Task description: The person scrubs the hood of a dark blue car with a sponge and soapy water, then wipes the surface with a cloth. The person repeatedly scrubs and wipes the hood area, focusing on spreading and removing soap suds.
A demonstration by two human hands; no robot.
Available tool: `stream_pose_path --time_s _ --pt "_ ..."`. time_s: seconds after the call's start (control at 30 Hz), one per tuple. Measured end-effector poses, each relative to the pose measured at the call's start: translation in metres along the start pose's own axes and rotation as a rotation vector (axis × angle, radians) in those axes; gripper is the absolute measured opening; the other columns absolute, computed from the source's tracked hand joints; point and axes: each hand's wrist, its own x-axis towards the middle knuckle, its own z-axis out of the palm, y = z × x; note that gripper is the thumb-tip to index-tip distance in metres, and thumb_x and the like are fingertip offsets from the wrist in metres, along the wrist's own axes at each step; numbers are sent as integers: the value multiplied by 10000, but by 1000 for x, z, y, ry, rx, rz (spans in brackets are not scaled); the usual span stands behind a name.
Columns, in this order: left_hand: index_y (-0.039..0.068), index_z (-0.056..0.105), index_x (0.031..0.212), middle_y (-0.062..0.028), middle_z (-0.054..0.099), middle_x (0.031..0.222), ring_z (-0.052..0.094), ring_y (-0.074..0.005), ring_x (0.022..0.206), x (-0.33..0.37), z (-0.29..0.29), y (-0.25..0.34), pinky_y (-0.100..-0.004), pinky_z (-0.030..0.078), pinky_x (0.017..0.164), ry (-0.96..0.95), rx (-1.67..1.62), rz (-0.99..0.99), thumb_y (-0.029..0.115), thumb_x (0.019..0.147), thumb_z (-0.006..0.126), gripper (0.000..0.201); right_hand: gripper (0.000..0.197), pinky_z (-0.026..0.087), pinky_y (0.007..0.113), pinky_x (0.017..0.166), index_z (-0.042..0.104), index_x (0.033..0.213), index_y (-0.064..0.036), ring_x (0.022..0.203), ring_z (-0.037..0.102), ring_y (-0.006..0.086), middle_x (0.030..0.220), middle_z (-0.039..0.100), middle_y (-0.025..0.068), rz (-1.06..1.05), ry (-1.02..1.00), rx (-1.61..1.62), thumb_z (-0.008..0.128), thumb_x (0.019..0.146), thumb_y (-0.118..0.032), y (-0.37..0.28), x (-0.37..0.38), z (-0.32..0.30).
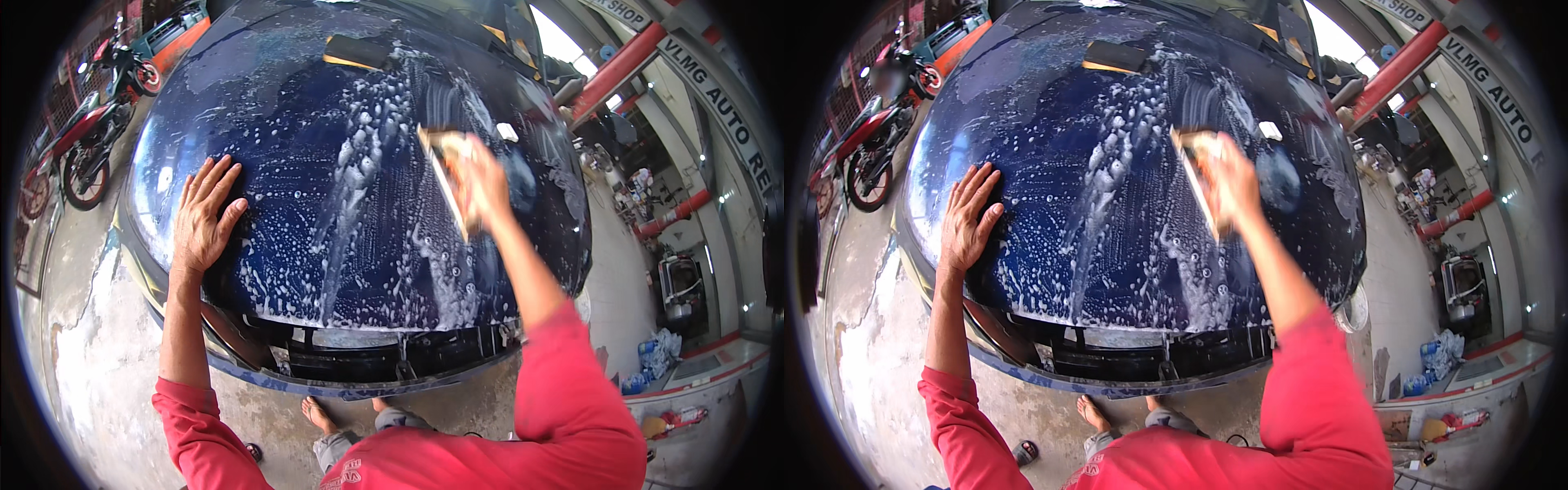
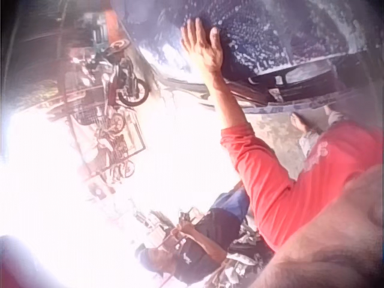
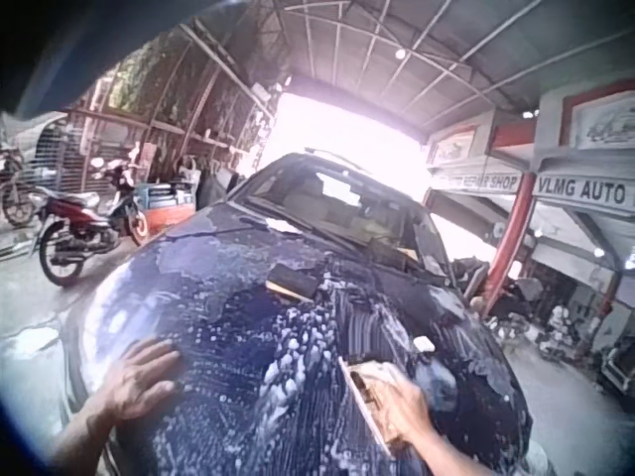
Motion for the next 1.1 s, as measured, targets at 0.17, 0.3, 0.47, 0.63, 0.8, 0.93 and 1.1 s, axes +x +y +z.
stream_pose_path --time_s 0.17,0.3,0.47,0.63,0.8,0.93,1.1 --pt "174 588 1603 -77 498 1706 353 -318 1637 0 -4 7 -538 199 1356 4 27 -25 593 1094 548 661 513 484 421 1204 481 1597 89 1424 624 302 1511 647 270 -59 -62 -200 570 1113 -59 -37 -170 -21" --pt "168 609 1585 -82 519 1690 363 -326 1632 3 -2 0 -538 201 1356 -13 -31 -22 591 1090 558 654 512 567 376 1105 495 1592 76 1297 714 266 1450 699 225 -71 -140 26 566 1110 -82 -4 0 -7" --pt "161 623 1573 -90 535 1676 375 -334 1624 4 3 -9 -538 207 1354 2 -48 -19 568 1095 563 631 273 526 335 547 806 1245 -142 591 666 152 903 773 91 -118 129 -399 637 1081 -281 43 240 36" --pt "153 616 1578 -90 527 1683 369 -329 1627 0 0 -1 -529 203 1356 5 -36 -7 562 1105 547 628 454 552 332 907 596 1516 -6 1035 688 173 1276 713 148 20 -10 65 646 1083 -131 2 93 25" --pt "156 614 1582 -88 525 1686 363 -330 1630 2 -5 6 -536 197 1355 15 -29 -36 577 1097 549 646 513 464 422 1227 484 1591 101 1443 606 294 1516 650 249 -4 -181 -101 569 1105 -38 -35 -103 -20" --pt "128 642 1553 -111 547 1665 392 -345 1614 5 -4 2 -542 205 1350 -3 -70 -56 553 1099 549 629 497 580 374 1090 533 1561 79 1257 733 261 1405 729 204 -189 -300 -89 585 1119 -143 -5 27 -19" --pt "103 668 1520 -133 570 1642 402 -371 1606 8 -2 -2 -548 212 1344 -10 -76 -71 564 1088 557 642 379 636 360 847 783 1316 -85 935 800 211 1112 828 115 -70 -12 -254 611 1079 -326 34 263 32"
